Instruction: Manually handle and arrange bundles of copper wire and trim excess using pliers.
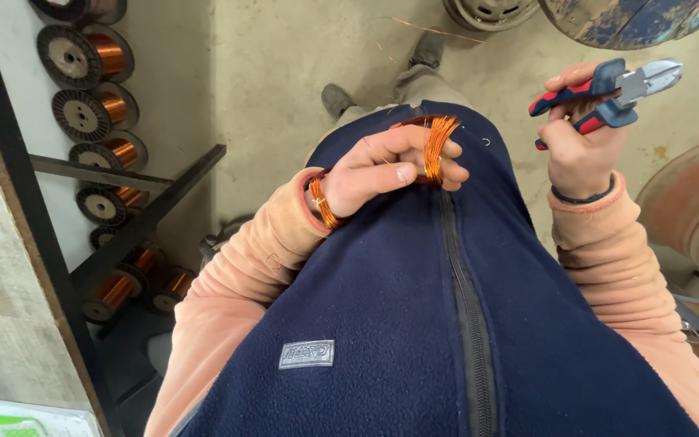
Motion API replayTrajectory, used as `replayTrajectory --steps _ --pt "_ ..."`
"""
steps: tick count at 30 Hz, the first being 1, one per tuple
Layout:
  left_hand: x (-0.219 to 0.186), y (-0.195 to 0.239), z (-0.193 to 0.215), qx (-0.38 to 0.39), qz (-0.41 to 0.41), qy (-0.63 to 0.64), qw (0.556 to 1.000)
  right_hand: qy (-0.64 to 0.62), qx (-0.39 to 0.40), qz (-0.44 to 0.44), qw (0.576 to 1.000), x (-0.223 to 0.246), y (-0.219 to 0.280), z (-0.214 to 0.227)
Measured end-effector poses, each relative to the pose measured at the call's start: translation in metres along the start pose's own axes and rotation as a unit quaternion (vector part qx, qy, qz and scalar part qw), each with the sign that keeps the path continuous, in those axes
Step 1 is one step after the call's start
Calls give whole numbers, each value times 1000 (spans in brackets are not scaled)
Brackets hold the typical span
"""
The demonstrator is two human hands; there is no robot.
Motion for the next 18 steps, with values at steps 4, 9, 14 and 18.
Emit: replayTrajectory --steps 4,9,14,18 --pt "8 3 7 -7 -11 12 1000 47 -1 -10 999 2 -7 4" --pt "8 4 10 -16 -28 -21 999 137 3 -11 990 -12 -16 26" --pt "-10 4 3 8 -11 4 1000 222 -11 16 975 -49 -42 92" --pt "-18 11 6 12 -17 -35 999 389 -49 -53 919 -118 -55 195"
Point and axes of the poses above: each hand's wrist, its own y-axis away from the middle knuckle, its own z-axis out of the back of the hand, x = y × z, the point moved 7 cm from there along -y, towards the middle knuckle, and after that the axes turned 4 degrees about -y, right-handed, at the moved point
